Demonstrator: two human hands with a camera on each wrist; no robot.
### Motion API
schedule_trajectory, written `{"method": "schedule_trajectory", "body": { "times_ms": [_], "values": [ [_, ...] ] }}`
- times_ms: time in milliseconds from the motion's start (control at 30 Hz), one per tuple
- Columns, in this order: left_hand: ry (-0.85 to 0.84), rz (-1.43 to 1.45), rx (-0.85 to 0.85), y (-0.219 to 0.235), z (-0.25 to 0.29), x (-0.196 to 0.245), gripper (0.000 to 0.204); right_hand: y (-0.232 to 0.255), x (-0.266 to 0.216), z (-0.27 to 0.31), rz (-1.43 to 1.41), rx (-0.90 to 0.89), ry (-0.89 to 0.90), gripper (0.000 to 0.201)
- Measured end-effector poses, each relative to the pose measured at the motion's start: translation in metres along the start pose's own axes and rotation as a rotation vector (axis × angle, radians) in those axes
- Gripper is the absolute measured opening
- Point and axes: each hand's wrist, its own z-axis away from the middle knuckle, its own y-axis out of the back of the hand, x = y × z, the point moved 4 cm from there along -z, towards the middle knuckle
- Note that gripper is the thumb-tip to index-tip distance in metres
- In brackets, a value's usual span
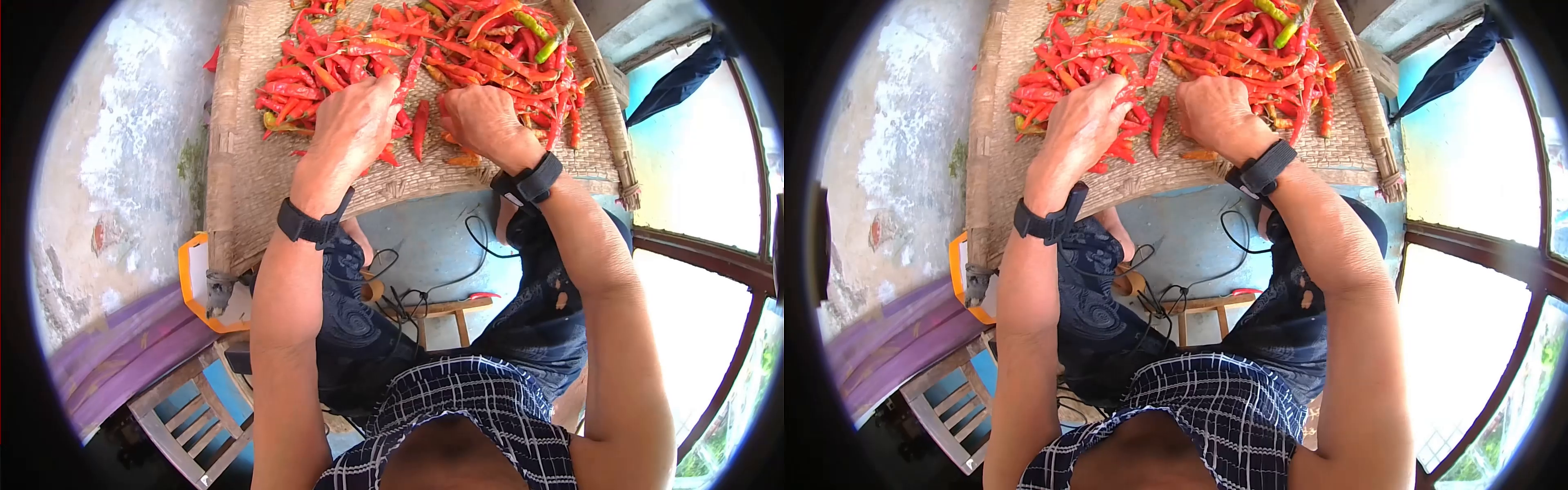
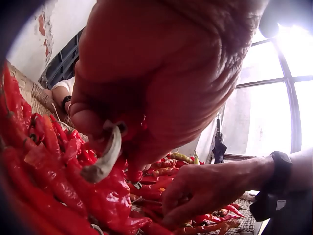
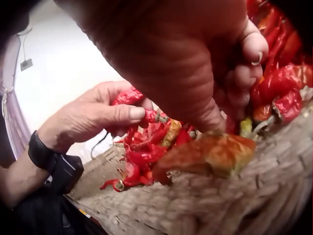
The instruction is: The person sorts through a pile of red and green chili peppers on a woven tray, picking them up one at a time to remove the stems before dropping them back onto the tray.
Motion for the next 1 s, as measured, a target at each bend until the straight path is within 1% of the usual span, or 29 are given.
{"method": "schedule_trajectory", "body": {
  "times_ms": [67,167,233,267,333,367,400,467,500,567,600,667,733,767,833,967,1000],
  "values": [
    [-0.001,0.002,0.013,0.002,0.001,0.000,0.021,-0.006,0.001,-0.003,0.021,-0.003,0.025,0.026],
    [-0.006,0.012,0.041,0.006,0.002,0.000,0.021,-0.013,0.003,-0.011,0.042,-0.047,0.013,0.025],
    [-0.009,0.019,0.059,0.007,0.003,-0.001,0.021,-0.008,0.005,-0.013,-0.069,0.050,-0.092,0.020],
    [-0.010,0.002,0.051,0.006,0.003,-0.002,0.020,-0.005,0.008,-0.014,-0.068,0.050,-0.088,0.020],
    [-0.008,-0.015,0.043,0.006,0.004,-0.003,0.020,0.017,0.016,-0.018,-0.311,0.089,-0.075,0.017],
    [-0.010,-0.014,0.044,0.006,0.004,-0.002,0.020,0.031,0.024,-0.017,-0.430,0.218,0.042,0.022],
    [-0.013,-0.012,0.045,0.006,0.004,-0.002,0.020,0.041,0.031,-0.017,-0.429,0.218,0.042,0.022],
    [-0.007,-0.009,0.043,0.005,0.004,-0.001,0.020,0.068,0.052,-0.011,-0.628,0.580,-0.150,0.021],
    [0.000,-0.007,0.040,0.004,0.004,-0.001,0.020,0.069,0.053,-0.009,-0.626,0.583,-0.151,0.021],
    [0.004,-0.016,0.028,0.003,0.003,-0.001,0.020,0.067,0.057,-0.004,-0.567,0.593,-0.253,0.018],
    [0.012,-0.026,0.016,0.002,0.003,-0.002,0.020,0.059,0.046,-0.005,-0.538,0.561,-0.119,0.018],
    [0.009,-0.030,0.020,0.000,0.002,-0.003,0.020,0.028,0.018,-0.004,-0.528,0.299,0.152,0.021],
    [0.007,-0.034,0.023,-0.001,0.001,-0.003,0.021,0.010,-0.015,0.003,-0.412,0.102,0.286,0.027],
    [0.008,-0.030,0.019,-0.001,0.000,-0.003,0.021,0.009,-0.025,0.006,-0.414,0.101,0.285,0.027],
    [0.011,-0.024,0.014,-0.001,0.000,-0.004,0.021,0.001,-0.035,0.009,-0.210,-0.065,0.113,0.033],
    [-0.010,-0.028,0.031,0.000,-0.001,-0.004,0.021,-0.013,-0.036,0.003,-0.245,-0.050,0.123,0.029],
    [-0.011,-0.019,0.040,0.001,0.000,-0.004,0.020,-0.015,-0.037,0.001,-0.283,-0.080,0.106,0.026]
  ]
}}
